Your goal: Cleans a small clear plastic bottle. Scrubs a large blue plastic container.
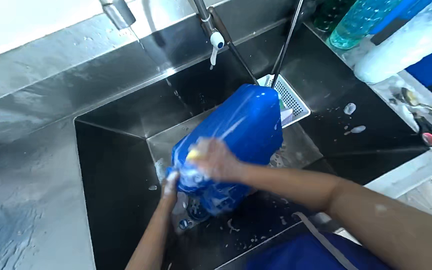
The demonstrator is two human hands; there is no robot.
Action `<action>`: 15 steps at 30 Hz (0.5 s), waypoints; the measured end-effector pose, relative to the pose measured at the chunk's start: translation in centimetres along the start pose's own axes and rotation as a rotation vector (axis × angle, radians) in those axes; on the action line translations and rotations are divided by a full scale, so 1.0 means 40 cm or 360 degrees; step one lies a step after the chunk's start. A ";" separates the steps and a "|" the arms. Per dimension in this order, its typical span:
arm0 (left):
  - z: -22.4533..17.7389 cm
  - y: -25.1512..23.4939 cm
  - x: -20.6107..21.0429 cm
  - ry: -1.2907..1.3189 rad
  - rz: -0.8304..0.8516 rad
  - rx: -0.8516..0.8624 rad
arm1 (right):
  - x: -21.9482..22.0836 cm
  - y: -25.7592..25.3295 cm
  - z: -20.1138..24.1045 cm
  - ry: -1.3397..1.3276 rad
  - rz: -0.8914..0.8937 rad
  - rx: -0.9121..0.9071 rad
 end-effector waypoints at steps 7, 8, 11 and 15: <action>0.129 -0.035 0.028 0.0083 -0.0365 -0.0742 | -0.133 0.134 -0.831 -0.0229 0.0088 0.1541; 0.129 0.044 0.037 0.0038 -0.0336 -0.0828 | -0.124 0.121 -0.849 -0.0238 0.0162 0.1568; 0.112 0.264 0.103 0.0227 -0.0294 -0.1153 | -0.081 0.072 -0.762 -0.0049 0.0223 0.1396; 0.077 0.245 0.146 0.0665 -0.0346 -0.1114 | 0.135 0.070 -0.184 -0.0491 0.0202 0.0501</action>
Point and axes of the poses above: each hand's wrist, its own y-axis away from the middle knuckle, its own x-axis out of the palm, z = x × y, the point moved 8 cm from there along -y, towards the middle knuckle, and after that the axes turned 15 degrees about -y, right-handed, at the moved point
